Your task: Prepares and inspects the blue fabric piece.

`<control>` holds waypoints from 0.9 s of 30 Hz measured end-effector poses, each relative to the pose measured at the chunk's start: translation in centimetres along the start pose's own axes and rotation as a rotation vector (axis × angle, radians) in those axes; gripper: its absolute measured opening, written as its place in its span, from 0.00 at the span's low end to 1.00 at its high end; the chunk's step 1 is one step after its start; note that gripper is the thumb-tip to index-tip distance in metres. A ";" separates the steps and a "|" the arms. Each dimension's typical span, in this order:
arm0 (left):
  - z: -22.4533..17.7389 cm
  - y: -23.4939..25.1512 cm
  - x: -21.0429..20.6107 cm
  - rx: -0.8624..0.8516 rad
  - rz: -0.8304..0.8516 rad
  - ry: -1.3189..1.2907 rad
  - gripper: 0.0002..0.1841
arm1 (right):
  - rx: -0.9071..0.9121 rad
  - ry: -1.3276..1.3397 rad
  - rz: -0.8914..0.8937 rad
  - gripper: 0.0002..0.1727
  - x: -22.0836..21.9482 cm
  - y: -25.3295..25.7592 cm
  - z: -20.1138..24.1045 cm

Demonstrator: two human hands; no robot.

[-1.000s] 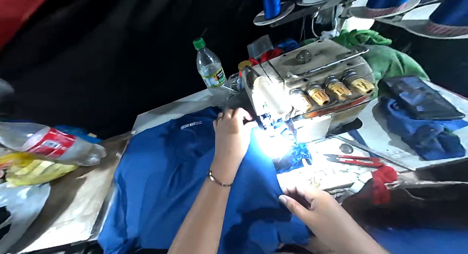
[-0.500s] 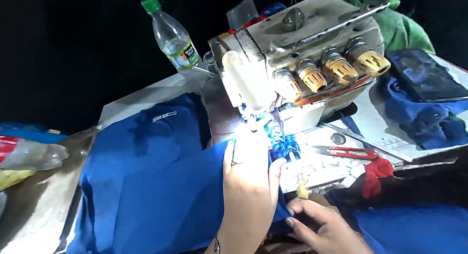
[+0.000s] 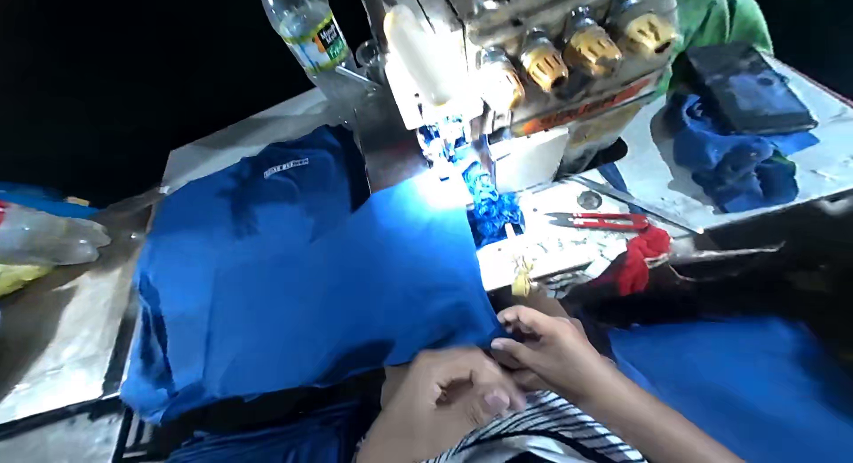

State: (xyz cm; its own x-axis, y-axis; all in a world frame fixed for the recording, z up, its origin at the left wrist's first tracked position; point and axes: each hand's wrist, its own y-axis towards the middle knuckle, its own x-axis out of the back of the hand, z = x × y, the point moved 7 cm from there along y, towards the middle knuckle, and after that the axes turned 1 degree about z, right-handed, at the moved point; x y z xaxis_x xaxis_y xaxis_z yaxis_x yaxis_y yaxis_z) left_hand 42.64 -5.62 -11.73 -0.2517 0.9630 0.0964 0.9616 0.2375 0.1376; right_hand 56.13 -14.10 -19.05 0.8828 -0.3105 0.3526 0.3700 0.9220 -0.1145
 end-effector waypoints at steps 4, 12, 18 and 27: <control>13.7 -8.7 -4.7 0.713 -0.177 -0.486 0.22 | -0.164 0.246 0.119 0.18 -0.3 -0.7 -1.8; 18.4 -10.2 -4.1 0.208 -0.906 -1.176 0.20 | -0.039 0.386 0.061 0.36 0.4 -1.8 -1.6; 15.7 -12.7 -3.8 0.210 -1.169 -1.043 0.11 | 0.048 0.215 0.017 0.14 0.7 -2.5 -1.5; 14.3 -12.6 -2.6 0.121 -1.215 -0.698 0.21 | -0.066 0.054 0.023 0.04 1.6 -2.3 -1.7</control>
State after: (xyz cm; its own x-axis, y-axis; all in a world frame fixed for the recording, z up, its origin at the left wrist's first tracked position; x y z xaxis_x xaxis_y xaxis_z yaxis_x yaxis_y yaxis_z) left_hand 32.74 -9.32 -27.80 -0.8498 0.0075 -0.5271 0.1989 0.9305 -0.3075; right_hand 57.17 -17.08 -19.82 0.9048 -0.3036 0.2985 0.3665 0.9122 -0.1833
